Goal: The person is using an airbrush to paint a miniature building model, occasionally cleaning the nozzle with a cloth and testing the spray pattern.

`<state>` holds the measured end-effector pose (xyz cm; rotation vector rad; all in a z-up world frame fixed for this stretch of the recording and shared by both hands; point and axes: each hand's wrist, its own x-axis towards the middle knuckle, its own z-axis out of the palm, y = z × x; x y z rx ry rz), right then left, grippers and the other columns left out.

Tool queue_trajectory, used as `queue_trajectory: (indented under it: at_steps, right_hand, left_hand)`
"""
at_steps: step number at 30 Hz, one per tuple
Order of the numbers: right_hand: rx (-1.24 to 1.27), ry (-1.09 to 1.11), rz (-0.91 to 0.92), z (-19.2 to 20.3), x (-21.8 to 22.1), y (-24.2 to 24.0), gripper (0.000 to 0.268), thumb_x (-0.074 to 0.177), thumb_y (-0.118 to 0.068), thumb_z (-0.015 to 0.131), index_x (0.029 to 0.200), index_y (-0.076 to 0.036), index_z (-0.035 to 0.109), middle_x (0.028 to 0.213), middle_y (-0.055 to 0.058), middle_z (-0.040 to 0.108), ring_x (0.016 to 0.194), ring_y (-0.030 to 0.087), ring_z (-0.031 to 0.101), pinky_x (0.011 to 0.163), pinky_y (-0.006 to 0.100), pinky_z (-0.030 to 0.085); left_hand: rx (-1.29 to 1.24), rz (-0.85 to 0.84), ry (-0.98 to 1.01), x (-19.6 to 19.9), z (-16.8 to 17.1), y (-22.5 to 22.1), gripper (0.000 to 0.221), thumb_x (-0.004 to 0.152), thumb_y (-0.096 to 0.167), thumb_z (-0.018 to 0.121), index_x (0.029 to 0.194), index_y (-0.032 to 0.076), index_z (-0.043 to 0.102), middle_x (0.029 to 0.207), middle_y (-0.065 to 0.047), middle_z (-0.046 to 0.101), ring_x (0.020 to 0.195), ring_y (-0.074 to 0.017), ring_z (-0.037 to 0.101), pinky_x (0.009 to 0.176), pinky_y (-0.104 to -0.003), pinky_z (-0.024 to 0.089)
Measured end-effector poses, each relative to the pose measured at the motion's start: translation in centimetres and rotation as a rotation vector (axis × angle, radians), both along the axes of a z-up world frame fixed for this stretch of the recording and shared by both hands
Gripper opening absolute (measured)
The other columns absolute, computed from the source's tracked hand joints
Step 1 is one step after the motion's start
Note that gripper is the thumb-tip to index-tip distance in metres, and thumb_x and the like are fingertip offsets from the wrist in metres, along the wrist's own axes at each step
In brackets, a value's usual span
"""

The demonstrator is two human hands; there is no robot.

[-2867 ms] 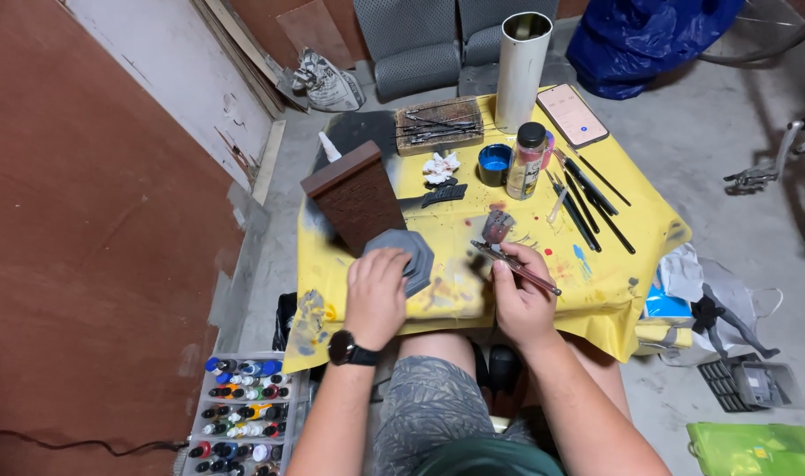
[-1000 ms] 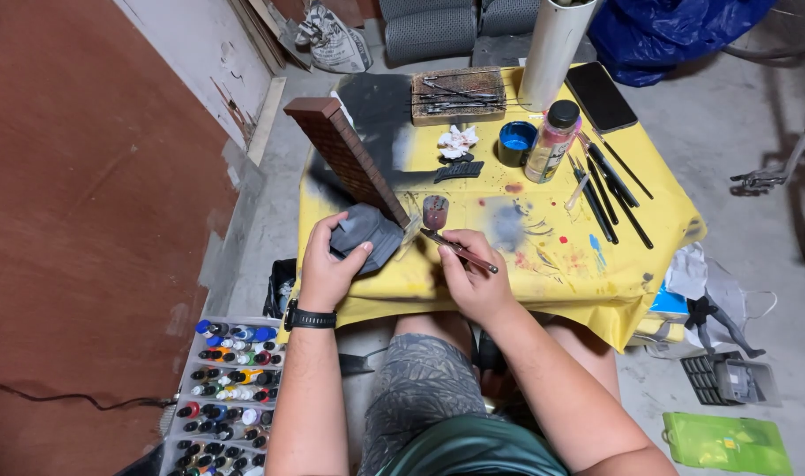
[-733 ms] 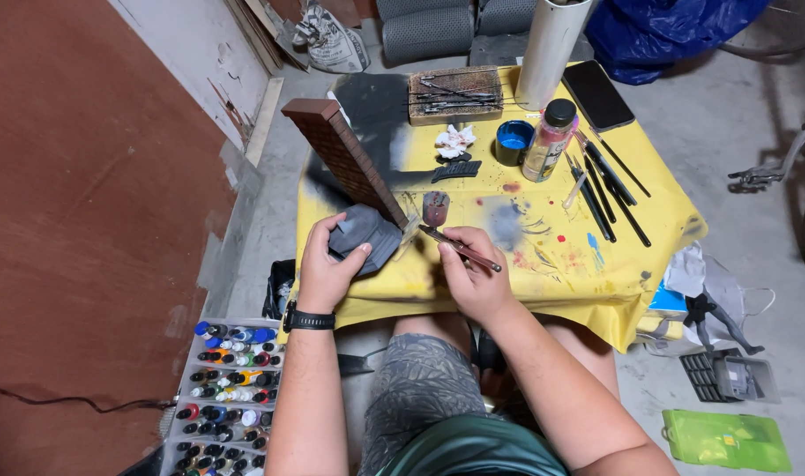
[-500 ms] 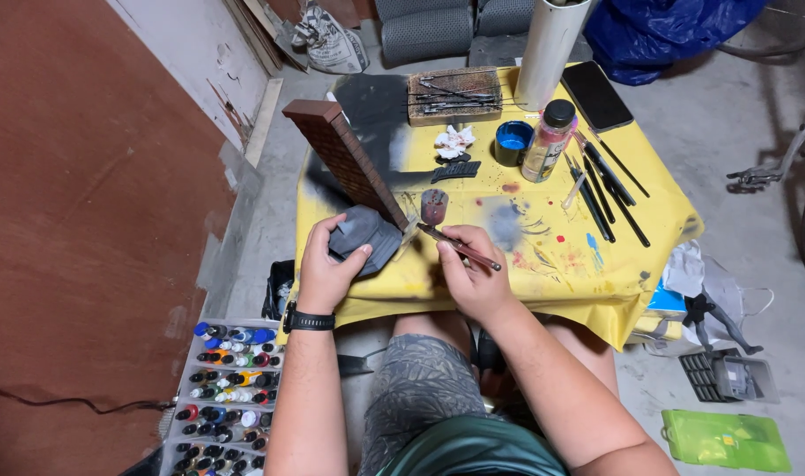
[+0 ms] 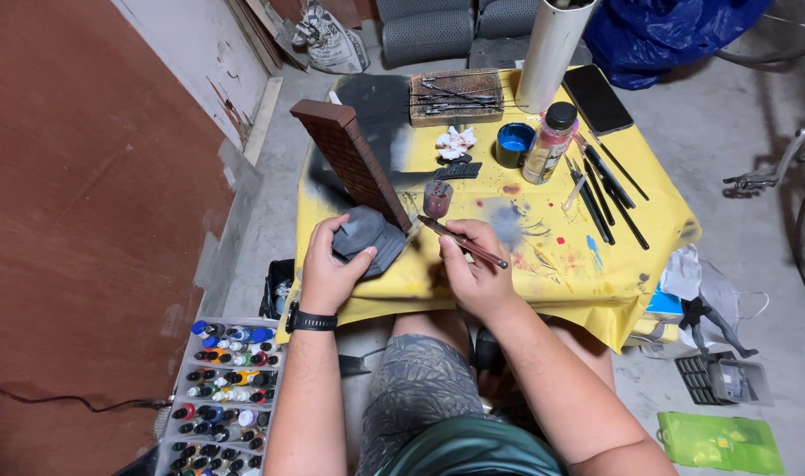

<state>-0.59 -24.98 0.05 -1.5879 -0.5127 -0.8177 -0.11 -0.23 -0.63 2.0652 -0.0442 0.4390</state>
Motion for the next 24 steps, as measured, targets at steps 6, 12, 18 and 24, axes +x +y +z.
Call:
queue_trajectory:
  at_steps: [6, 12, 18, 24]
  right_hand:
    - [-0.009, -0.025, 0.003, 0.49, 0.3, 0.13, 0.015, 0.094, -0.002, 0.071, 0.109, -0.002, 0.069, 0.064, 0.008, 0.07, 0.053, 0.02, 0.06, 0.056, 0.032, 0.052]
    - [0.006, -0.035, 0.013, 0.52, 0.38, 0.28, 0.014, 0.095, -0.002, 0.07, 0.109, -0.001, 0.068, 0.064, 0.008, 0.07, 0.053, 0.019, 0.061, 0.056, 0.031, 0.052]
    - [0.018, -0.043, 0.026, 0.46, 0.71, 0.36, 0.015, 0.095, -0.001, 0.07, 0.11, -0.001, 0.067, 0.064, 0.009, 0.07, 0.053, 0.019, 0.061, 0.055, 0.031, 0.052]
    - [0.047, -0.062, 0.04, 0.65, 0.91, 0.35, 0.016, 0.095, 0.001, 0.069, 0.111, 0.001, 0.066, 0.064, 0.009, 0.07, 0.053, 0.018, 0.061, 0.056, 0.03, 0.052]
  left_hand:
    - [0.024, -0.009, -0.004, -0.3, 0.37, -0.09, 0.069, 0.073, 0.022, 0.088, 0.135, 0.007, 0.061, 0.131, -0.017, 0.058, 0.127, -0.0373, 0.057, 0.108, -0.049, 0.046]
    - [0.034, -0.011, -0.014, -0.35, 0.27, -0.06, 0.07, 0.072, 0.022, 0.089, 0.134, 0.007, 0.06, 0.131, -0.017, 0.058, 0.127, -0.0375, 0.058, 0.107, -0.049, 0.047]
    - [0.056, -0.019, -0.049, -0.35, 0.22, -0.08, 0.07, 0.071, 0.021, 0.088, 0.134, 0.005, 0.06, 0.129, -0.018, 0.059, 0.125, -0.0387, 0.059, 0.106, -0.049, 0.048]
    - [0.067, -0.022, -0.048, -0.4, 0.37, -0.14, 0.071, 0.071, 0.021, 0.089, 0.134, 0.005, 0.06, 0.129, -0.018, 0.059, 0.125, -0.0393, 0.059, 0.106, -0.05, 0.048]
